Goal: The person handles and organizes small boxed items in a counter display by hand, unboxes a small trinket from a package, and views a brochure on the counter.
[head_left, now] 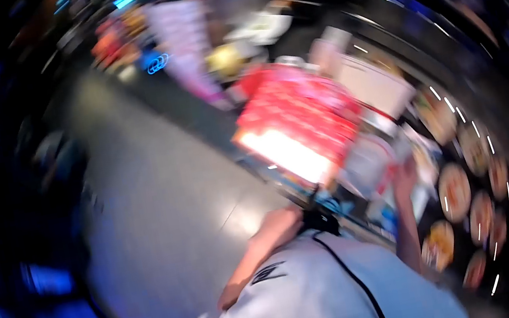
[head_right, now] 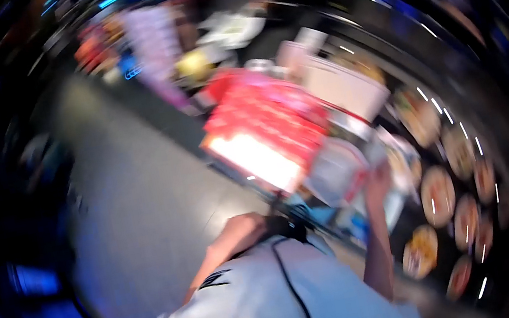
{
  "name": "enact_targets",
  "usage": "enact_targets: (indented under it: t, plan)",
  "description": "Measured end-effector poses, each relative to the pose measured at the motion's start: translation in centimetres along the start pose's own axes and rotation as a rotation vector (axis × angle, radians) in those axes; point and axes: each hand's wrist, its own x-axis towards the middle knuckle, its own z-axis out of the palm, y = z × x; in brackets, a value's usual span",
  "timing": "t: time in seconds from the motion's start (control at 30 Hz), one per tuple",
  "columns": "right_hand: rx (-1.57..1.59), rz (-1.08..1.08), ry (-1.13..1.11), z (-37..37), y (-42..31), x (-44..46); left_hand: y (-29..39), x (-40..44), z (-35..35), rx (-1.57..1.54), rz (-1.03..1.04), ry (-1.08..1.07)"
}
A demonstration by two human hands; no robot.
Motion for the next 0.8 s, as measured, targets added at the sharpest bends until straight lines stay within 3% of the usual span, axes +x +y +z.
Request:
enact_targets:
  t: [0.07, 0.13, 0.17, 0.3, 0.4, 0.57, 0.63, 0.8]
  plan:
    - [-0.207, -0.143, 0.124, -1.3, -3.7, -1.1, 0.8, 0.7, -0.6, 0.006, -0.020, -0.004]
    - [-0.163, -0.179, 0.169, -4.0, -8.2, -2.1, 0.6, 1.3, -0.6, -0.027, -0.026, -0.073]
    - [-0.094, -0.145, 0.239, -5.2, -9.5, -2.9, 1.3, 1.6, -1.0, -0.035, -0.028, -0.117]
    - [-0.431, 0.072, 0.431, -10.2, -9.6, -5.8, 1.8, 3.5, -1.4, -0.065, 0.050, -0.195]
    - [-0.427, 0.251, 0.449, -12.3, -7.2, -9.6, 3.3, 4.6, -2.2, -0.121, 0.104, -0.299]
    - [-0.119, 0.427, 0.539, -13.8, -6.4, -15.5, 6.1, 5.8, -3.2, -0.233, 0.074, -0.383]
    - [0.028, 0.514, 0.576, -12.9, -7.1, -16.5, 6.6, 6.3, -3.0, -0.300, 0.177, -0.318]
    - [0.146, 0.449, 0.405, -9.2, -7.4, -17.6, 7.3, 8.2, -2.1, -0.352, 0.277, -0.346]
